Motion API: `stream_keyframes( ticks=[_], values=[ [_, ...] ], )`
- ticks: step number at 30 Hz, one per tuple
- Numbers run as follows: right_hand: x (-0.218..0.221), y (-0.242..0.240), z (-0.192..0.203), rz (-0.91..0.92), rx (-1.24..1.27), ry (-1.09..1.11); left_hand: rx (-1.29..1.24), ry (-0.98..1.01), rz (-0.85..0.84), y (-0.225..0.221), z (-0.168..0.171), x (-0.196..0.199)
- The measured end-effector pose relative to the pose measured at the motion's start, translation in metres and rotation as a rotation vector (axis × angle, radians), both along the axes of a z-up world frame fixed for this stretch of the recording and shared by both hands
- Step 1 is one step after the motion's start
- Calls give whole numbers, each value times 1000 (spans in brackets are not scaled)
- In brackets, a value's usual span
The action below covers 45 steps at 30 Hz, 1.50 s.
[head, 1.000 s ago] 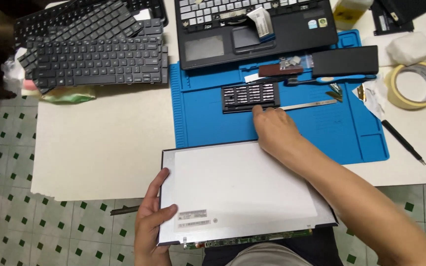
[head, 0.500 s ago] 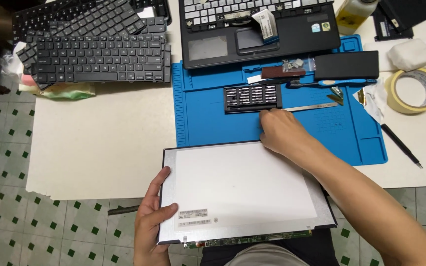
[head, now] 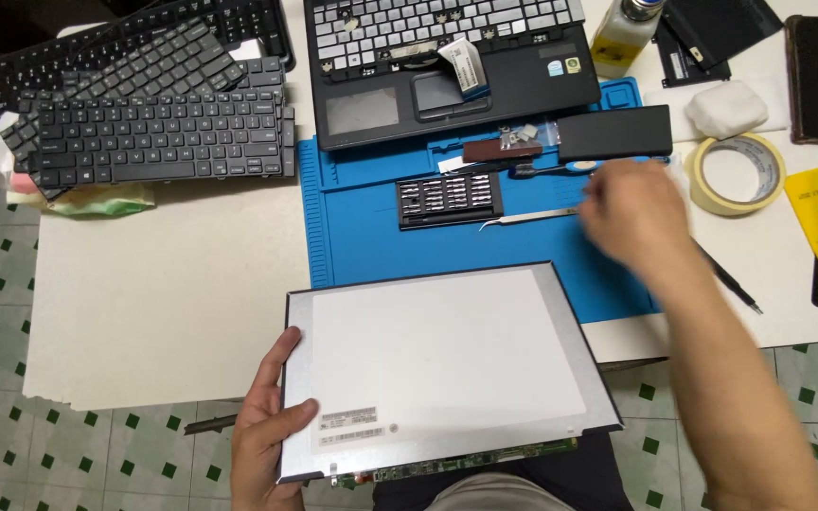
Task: Carefully detaching the controller board from the back of a laptop LCD screen using hands and a prying tool.
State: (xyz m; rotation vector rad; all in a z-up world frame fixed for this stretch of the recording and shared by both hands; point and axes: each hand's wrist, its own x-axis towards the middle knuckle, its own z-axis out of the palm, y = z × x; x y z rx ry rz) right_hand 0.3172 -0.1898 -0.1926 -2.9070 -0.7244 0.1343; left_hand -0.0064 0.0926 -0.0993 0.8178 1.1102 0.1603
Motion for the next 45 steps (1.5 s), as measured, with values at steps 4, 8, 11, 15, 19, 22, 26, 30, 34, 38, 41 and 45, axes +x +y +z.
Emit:
stream_keyframes(
  ticks=[4,8,11,15,19,22,26,30,34,38,41,45],
  values=[
    [27,-42,-35,-18,-99,-159,20,-269,-95,6,-40,2],
    [30,-52,-40,104,-70,-219,14,-364,-110,2,-36,26],
    [30,-48,-39,256,31,-311,35,-412,-88,4,-31,36],
    [70,-13,-86,-381,368,464,47,-496,63,2,-18,44],
    [93,18,-130,-221,327,349,103,-592,133,-7,-25,44],
    [95,19,-141,-96,284,211,139,-621,181,-14,-38,47],
    [60,-4,-135,56,210,48,169,-732,209,-22,-66,43],
    [33,-19,-108,214,149,-136,202,-744,238,-27,-85,42],
    [9,-28,-89,380,90,-311,219,-726,261,-33,-95,39],
    [-7,-30,-81,465,36,-433,280,-764,288,-41,-99,37],
    [-17,-46,-68,443,-134,-513,257,-709,327,-42,-99,35],
    [-36,-61,-38,286,-436,-430,225,-663,375,-44,-108,28]
  ],
)
